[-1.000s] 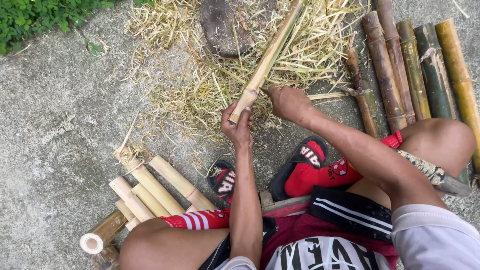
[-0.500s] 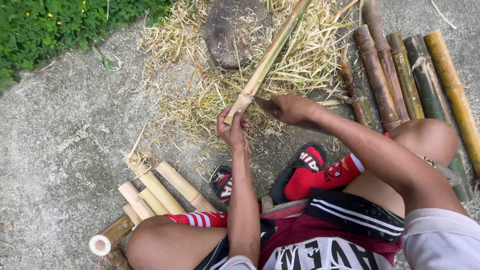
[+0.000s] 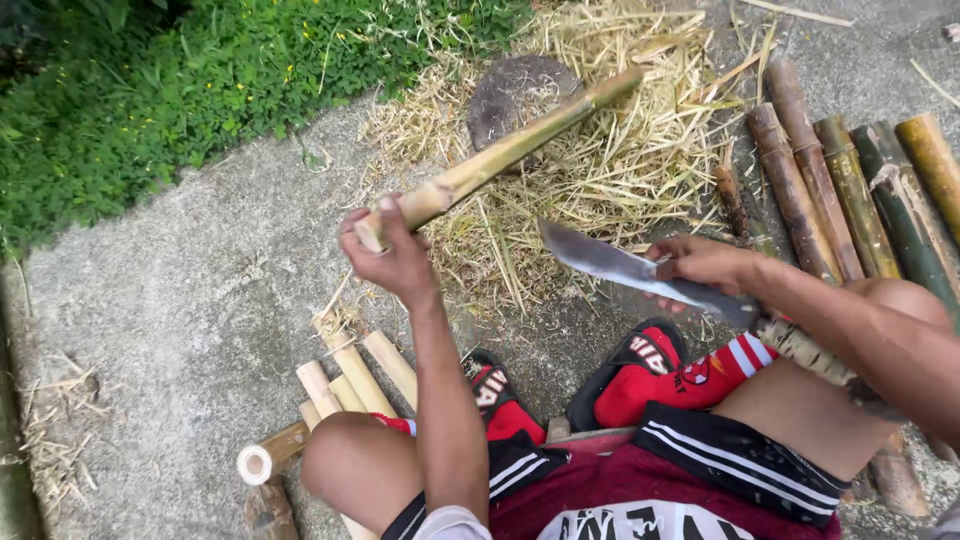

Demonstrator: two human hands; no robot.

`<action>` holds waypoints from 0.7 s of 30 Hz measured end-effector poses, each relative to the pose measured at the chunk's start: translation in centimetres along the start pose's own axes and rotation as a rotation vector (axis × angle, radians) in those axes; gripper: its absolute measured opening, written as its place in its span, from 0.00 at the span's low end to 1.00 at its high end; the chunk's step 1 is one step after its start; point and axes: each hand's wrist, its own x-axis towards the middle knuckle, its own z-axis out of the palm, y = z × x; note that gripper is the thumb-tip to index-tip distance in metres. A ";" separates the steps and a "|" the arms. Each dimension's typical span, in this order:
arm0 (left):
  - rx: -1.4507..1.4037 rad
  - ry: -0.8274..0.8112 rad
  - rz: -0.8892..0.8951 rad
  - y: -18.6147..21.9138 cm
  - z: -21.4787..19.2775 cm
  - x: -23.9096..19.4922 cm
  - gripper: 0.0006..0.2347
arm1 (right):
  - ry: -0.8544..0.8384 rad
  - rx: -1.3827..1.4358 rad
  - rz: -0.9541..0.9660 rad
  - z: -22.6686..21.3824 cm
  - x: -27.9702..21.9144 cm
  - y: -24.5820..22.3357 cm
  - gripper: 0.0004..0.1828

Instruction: Shaving and carving bamboo stalks using a large blade.

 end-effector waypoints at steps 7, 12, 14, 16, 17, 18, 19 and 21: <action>0.008 0.052 0.607 11.8 -2.3 5.8 0.17 | 0.074 0.130 0.006 0.7 -1.1 2.9 0.10; 0.224 -0.024 0.744 13.7 -1.4 3.9 0.25 | 0.405 -0.172 -0.280 6.1 -4.9 -0.9 0.17; 0.268 -0.036 0.749 13.9 -1.3 3.3 0.28 | 0.456 -0.320 -0.426 8.1 -7.8 -3.6 0.17; 0.343 -0.048 0.723 14.6 -1.5 2.0 0.31 | 0.489 -0.468 -0.536 10.4 -9.6 -4.3 0.17; 0.357 -0.042 0.752 15.4 -1.2 1.5 0.32 | 0.498 -0.483 -0.650 11.5 -9.7 -4.5 0.16; 0.359 -0.039 0.785 16.1 -0.6 1.0 0.34 | 0.519 -0.496 -0.770 12.3 -9.8 -4.8 0.16; 0.360 -0.041 0.793 15.4 -1.2 0.7 0.34 | 0.519 -0.491 -0.777 13.9 -10.7 -5.6 0.16; 0.320 -0.135 0.822 13.9 -2.3 0.1 0.36 | 0.522 -0.522 -0.962 16.6 -12.6 -7.2 0.17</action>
